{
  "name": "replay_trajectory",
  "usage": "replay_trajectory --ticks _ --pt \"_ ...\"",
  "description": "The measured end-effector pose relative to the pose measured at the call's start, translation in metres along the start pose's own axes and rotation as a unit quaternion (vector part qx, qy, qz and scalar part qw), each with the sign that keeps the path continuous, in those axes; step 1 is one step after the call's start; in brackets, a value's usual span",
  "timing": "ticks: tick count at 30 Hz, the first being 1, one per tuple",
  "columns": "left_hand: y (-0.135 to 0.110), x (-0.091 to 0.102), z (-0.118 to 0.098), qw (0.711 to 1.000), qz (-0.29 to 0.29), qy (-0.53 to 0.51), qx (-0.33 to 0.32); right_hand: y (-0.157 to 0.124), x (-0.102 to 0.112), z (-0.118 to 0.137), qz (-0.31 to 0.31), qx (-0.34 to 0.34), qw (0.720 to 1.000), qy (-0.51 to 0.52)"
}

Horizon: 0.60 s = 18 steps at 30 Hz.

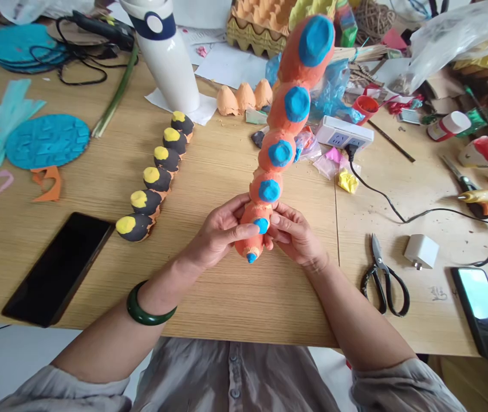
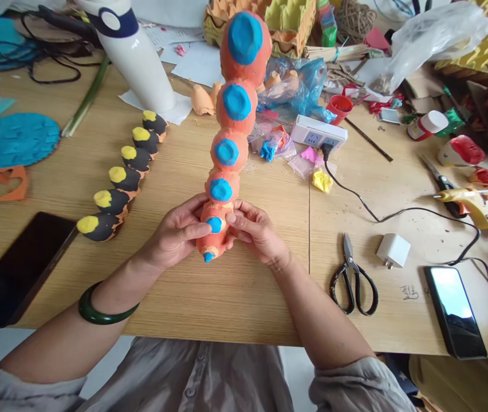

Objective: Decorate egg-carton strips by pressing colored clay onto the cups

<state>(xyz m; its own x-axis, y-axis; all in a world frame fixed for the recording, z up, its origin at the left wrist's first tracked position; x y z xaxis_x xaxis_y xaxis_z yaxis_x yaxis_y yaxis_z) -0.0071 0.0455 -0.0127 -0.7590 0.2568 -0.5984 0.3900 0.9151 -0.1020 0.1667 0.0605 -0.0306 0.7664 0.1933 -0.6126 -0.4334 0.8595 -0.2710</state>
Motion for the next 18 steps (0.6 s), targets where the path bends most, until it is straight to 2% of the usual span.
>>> replay_trajectory --ticks 9,18 --pt "0.0004 0.0000 0.0014 0.999 -0.005 -0.035 0.009 0.0014 0.0011 -0.0004 0.008 0.013 1.000 0.011" --pt "0.0001 0.0012 -0.0005 0.999 0.018 -0.014 0.022 -0.0001 -0.0015 -0.0003 0.013 0.009 1.000 0.001"
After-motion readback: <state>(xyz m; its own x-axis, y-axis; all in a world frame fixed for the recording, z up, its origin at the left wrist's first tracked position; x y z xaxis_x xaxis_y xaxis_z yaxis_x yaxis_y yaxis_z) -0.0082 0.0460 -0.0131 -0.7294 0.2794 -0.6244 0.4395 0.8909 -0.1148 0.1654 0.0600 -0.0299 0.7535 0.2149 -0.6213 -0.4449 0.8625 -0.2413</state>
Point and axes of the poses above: each hand's wrist, its own y-axis towards the middle knuckle, its own x-axis out of the back of the hand, z = x × y, the point moved 1 cm from there along y, towards the middle knuckle, and after that the axes turned 8 degrees about -z, right-handed, at the moved point
